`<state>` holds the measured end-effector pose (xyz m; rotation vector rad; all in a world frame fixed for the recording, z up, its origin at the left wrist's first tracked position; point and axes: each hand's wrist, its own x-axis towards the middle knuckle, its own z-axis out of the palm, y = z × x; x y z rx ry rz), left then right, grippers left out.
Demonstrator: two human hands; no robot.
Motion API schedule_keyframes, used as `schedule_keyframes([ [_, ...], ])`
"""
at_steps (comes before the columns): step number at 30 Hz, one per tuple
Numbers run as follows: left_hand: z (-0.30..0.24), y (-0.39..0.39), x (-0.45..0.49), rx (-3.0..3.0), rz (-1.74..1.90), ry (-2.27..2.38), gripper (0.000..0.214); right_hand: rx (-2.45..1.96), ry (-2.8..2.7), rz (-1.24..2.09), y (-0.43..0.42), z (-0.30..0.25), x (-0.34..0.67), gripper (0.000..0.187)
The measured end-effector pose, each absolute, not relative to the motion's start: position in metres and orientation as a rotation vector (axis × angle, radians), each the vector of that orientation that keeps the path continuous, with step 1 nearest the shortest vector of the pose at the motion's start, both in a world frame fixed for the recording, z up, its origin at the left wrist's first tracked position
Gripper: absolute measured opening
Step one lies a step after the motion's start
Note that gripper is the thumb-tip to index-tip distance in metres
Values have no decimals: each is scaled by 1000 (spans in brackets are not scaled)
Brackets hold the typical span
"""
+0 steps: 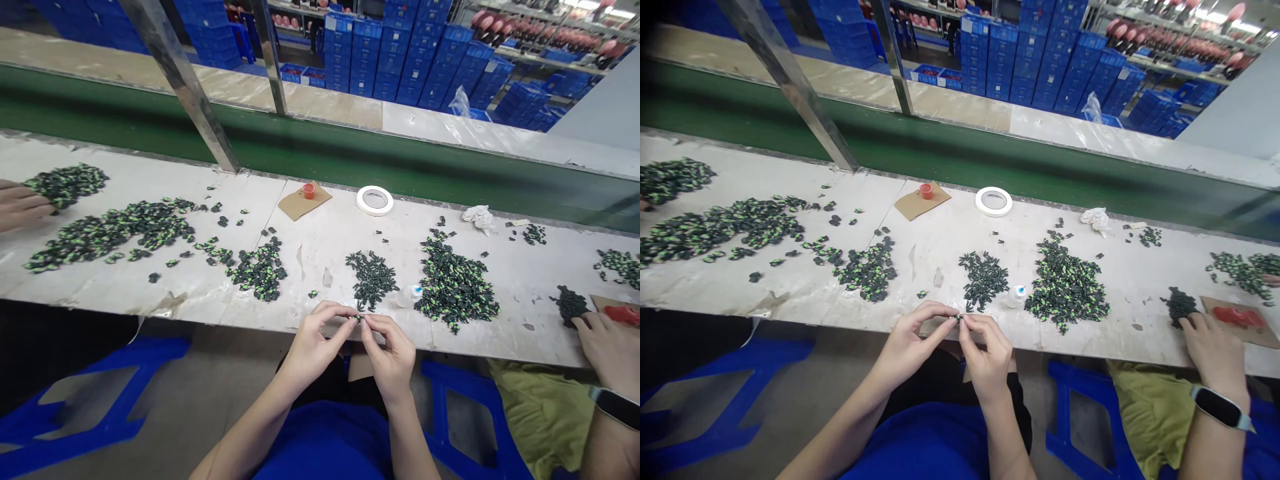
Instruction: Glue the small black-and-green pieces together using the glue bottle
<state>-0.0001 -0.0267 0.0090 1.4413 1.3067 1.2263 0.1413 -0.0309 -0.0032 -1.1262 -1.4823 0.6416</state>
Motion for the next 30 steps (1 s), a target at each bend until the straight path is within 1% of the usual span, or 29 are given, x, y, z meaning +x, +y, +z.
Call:
schedule_keyframes([
  [3,13,-28,1,1445,1199,1308,12,-1126,-1493,654,-30,-1,146,12],
  [7,18,-27,1,1485,1164,1284,11,-1137,-1497,789,-29,0,151,32],
  [9,20,-26,2,1476,1163,1291,10,-1113,-1503,807,-28,-1,151,36],
  [18,13,-27,14,1326,1210,1364,11,-1128,-1292,822,-24,-12,138,28],
  [22,7,-25,14,1297,1188,1330,9,-1157,-1297,810,-25,-14,139,27],
  [24,6,-25,12,1285,1128,1256,12,-1173,-1347,763,-28,-15,144,29],
  [26,4,-25,7,1311,1082,1216,22,-1203,-1389,642,-30,-15,154,27],
  [28,0,-23,-3,1410,1108,1308,31,-1259,-1350,433,-28,-13,169,19],
  [29,-2,-21,-9,1484,1140,1408,31,-1296,-1285,313,-24,-12,178,13],
  [30,-5,-19,-16,1564,1171,1535,27,-1343,-1190,203,-19,-10,188,11],
])
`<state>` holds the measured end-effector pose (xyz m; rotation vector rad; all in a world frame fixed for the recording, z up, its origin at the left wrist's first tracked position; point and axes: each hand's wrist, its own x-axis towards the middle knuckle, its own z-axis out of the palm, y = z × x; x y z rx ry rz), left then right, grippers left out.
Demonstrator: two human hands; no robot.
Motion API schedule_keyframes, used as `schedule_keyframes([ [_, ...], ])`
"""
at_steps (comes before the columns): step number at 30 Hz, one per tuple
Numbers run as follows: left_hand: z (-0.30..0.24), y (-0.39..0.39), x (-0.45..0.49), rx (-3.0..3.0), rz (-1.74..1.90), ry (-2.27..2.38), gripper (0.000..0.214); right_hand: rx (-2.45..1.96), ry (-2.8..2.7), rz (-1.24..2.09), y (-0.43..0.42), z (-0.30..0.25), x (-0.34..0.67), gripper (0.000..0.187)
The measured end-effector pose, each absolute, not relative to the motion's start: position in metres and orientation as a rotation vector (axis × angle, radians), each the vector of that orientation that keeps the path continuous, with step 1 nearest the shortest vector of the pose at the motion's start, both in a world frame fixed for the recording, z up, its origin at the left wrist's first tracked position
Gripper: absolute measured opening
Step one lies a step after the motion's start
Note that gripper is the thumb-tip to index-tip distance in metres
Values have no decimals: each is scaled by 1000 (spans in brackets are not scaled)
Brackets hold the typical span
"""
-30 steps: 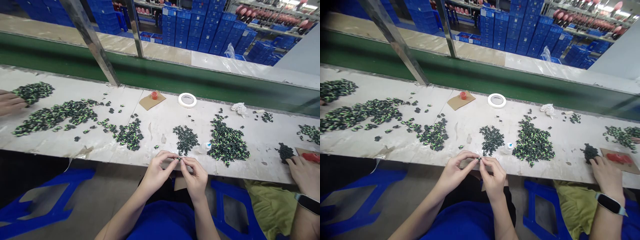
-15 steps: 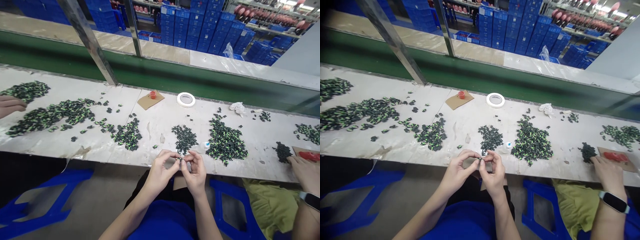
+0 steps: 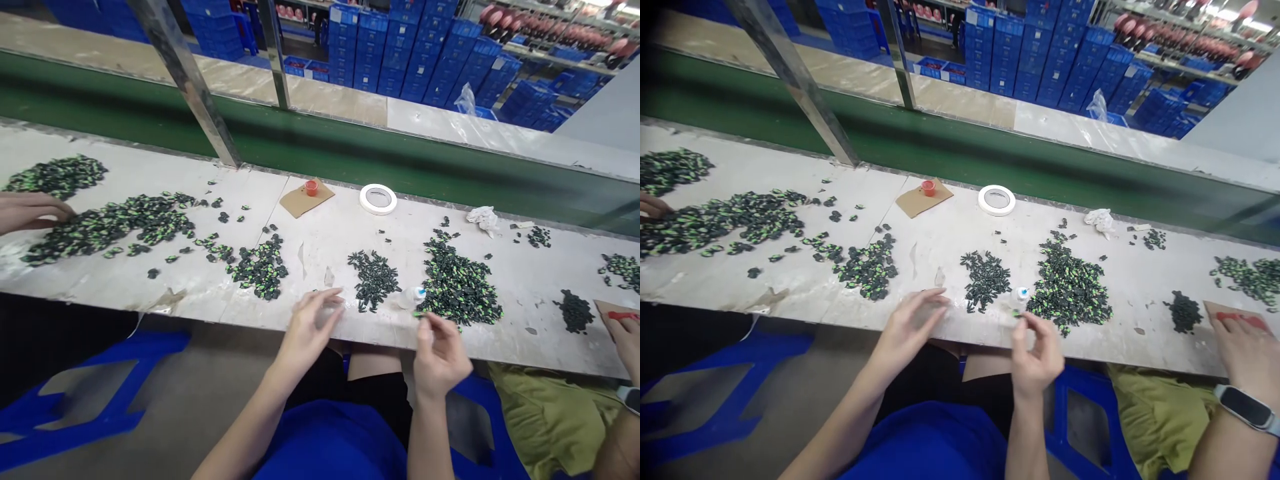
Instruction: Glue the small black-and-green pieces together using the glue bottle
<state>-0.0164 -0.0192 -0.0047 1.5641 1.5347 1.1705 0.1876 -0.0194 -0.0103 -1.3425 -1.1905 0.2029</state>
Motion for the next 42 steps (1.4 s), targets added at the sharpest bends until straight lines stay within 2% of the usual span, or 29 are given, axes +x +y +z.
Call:
schedule_keyframes([
  [3,-13,-11,-37,1777,1111,1839,21,-1449,-974,71,-3,-6,214,24],
  [7,-19,-5,-54,1991,886,1797,49,-1572,-1334,97,7,-10,227,51],
  [10,-23,-4,-59,2072,818,1750,54,-1621,-1582,-14,5,-21,220,67],
  [12,-25,-3,-61,2105,828,1754,48,-1638,-1638,-43,6,-27,214,64],
  [18,-21,1,-60,2177,827,1734,28,-1556,-1592,69,10,-26,204,31],
  [21,-19,2,-50,2181,816,1720,13,-1476,-1453,365,3,-22,199,30],
  [24,-24,3,-36,2130,901,1660,9,-1411,-1304,678,-5,-21,193,34],
  [26,-29,2,-29,2057,991,1629,6,-1377,-1265,753,-9,-21,188,33],
  [30,-35,-3,-27,1890,1148,1555,15,-1320,-1207,688,-11,-19,176,26],
  [36,-35,-8,-28,1731,1260,1487,15,-1328,-1170,671,-10,-17,162,21],
  [42,-39,-7,-24,1704,1321,1511,11,-1444,-1307,538,-11,-23,156,27],
])
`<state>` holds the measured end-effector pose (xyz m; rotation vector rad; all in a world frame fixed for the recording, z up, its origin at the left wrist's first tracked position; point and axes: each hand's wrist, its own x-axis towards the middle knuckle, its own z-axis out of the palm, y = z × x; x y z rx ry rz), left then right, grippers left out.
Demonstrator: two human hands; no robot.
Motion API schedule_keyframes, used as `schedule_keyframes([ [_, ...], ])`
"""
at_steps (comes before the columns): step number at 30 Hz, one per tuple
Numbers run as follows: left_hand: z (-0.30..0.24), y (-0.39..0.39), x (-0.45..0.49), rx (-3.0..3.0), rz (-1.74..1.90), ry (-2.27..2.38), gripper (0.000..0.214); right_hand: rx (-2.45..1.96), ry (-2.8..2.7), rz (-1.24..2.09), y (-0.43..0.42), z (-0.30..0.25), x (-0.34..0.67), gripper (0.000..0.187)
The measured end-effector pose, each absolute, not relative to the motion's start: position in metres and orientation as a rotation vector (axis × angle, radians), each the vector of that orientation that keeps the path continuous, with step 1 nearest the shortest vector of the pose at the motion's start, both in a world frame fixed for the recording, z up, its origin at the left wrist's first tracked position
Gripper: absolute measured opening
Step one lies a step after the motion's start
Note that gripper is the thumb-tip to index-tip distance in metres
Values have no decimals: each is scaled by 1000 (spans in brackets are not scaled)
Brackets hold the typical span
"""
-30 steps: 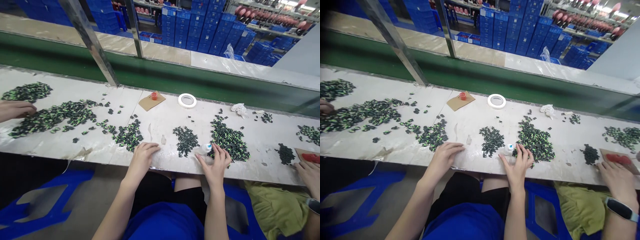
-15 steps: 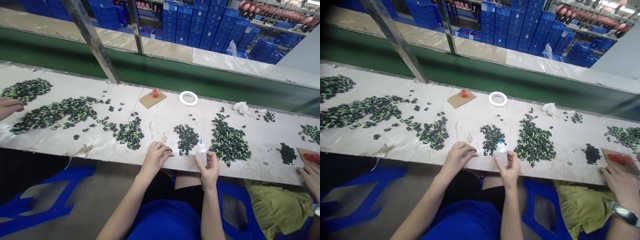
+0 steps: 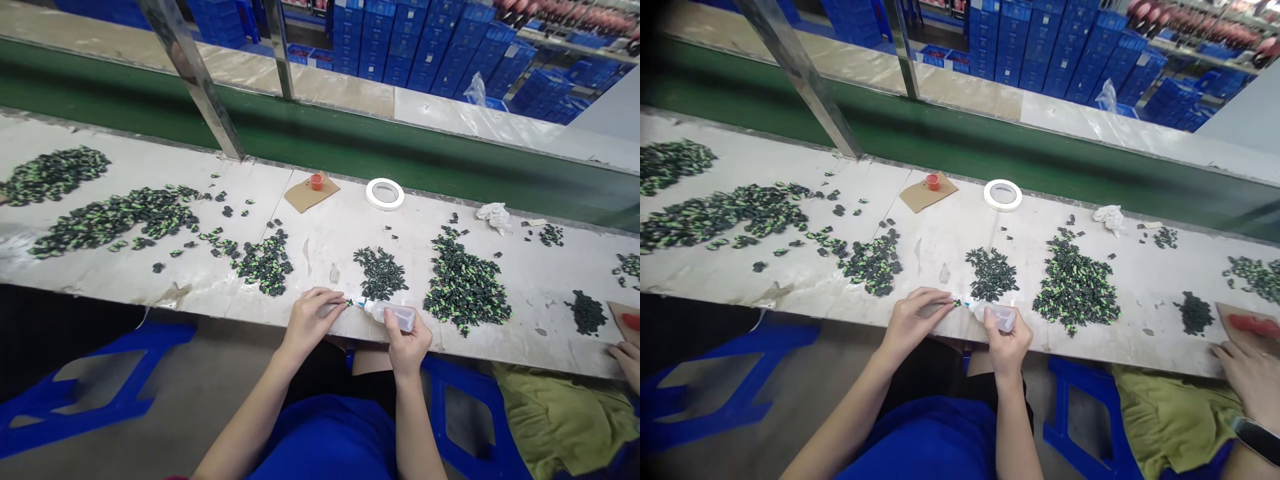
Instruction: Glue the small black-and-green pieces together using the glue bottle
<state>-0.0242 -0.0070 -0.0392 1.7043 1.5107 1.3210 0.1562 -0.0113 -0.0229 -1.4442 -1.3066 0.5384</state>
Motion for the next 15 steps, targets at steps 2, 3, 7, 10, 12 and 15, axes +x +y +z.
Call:
schedule_keyframes([
  [2,-40,-7,-24,1714,1339,1514,10,-1447,-1347,508,-11,-25,155,29],
  [3,-41,-7,-25,1720,1342,1518,9,-1442,-1362,500,-11,-25,155,29],
  [7,-40,-6,-25,1731,1338,1522,8,-1418,-1410,491,-11,-25,154,29],
  [10,-39,-5,-26,1726,1332,1520,8,-1417,-1428,481,-10,-23,154,31],
  [12,-39,-5,-26,1724,1331,1518,8,-1413,-1437,476,-10,-22,153,32],
  [15,-39,-5,-26,1722,1331,1521,7,-1401,-1438,470,-10,-22,152,31],
])
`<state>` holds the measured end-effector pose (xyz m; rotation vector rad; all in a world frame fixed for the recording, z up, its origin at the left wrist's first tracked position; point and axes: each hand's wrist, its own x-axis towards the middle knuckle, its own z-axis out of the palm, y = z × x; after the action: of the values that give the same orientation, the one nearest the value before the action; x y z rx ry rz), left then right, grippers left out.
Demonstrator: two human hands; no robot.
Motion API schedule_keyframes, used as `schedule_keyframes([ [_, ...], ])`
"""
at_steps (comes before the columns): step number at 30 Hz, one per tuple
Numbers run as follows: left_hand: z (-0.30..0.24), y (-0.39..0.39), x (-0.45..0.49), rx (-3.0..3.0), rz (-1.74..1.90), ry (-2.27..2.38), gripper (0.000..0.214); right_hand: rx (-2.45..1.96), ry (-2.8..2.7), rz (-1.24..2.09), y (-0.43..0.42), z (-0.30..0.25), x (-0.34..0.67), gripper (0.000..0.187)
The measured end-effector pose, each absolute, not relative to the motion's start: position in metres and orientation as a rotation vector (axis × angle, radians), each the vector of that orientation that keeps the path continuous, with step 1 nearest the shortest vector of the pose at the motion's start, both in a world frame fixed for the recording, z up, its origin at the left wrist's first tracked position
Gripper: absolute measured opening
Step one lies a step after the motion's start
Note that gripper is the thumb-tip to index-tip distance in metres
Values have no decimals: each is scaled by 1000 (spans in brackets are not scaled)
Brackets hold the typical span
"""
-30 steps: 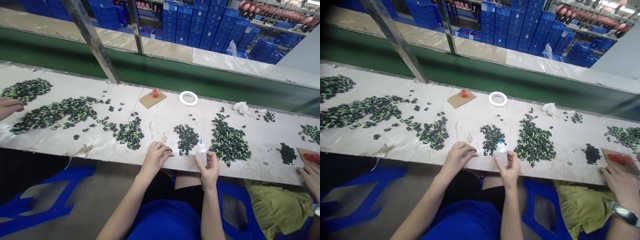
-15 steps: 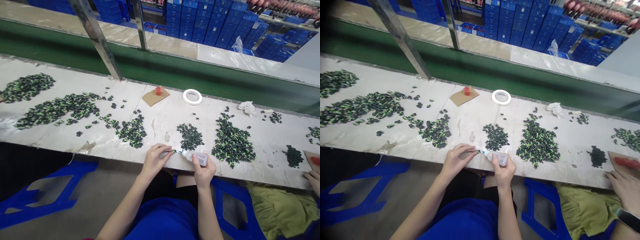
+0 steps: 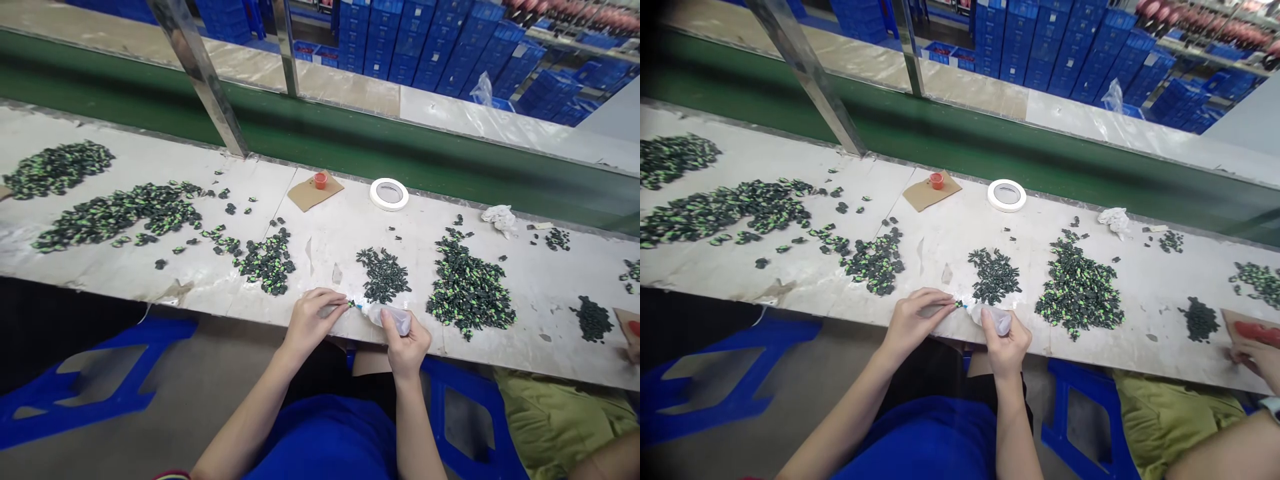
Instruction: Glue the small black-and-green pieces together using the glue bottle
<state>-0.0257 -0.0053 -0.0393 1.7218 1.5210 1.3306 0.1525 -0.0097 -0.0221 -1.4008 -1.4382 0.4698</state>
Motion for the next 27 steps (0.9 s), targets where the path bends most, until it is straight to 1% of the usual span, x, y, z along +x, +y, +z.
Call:
schedule_keyframes([
  [13,-37,-5,-25,1696,1337,1523,6,-1391,-1438,512,-8,-20,154,32],
  [18,-36,-6,-24,1670,1313,1516,6,-1420,-1373,537,-9,-22,154,38],
  [23,-37,-7,-25,1681,1302,1517,7,-1410,-1116,593,-11,-25,156,32],
  [27,-33,-5,-27,1676,1240,1479,13,-1323,-889,531,-11,-24,169,30],
])
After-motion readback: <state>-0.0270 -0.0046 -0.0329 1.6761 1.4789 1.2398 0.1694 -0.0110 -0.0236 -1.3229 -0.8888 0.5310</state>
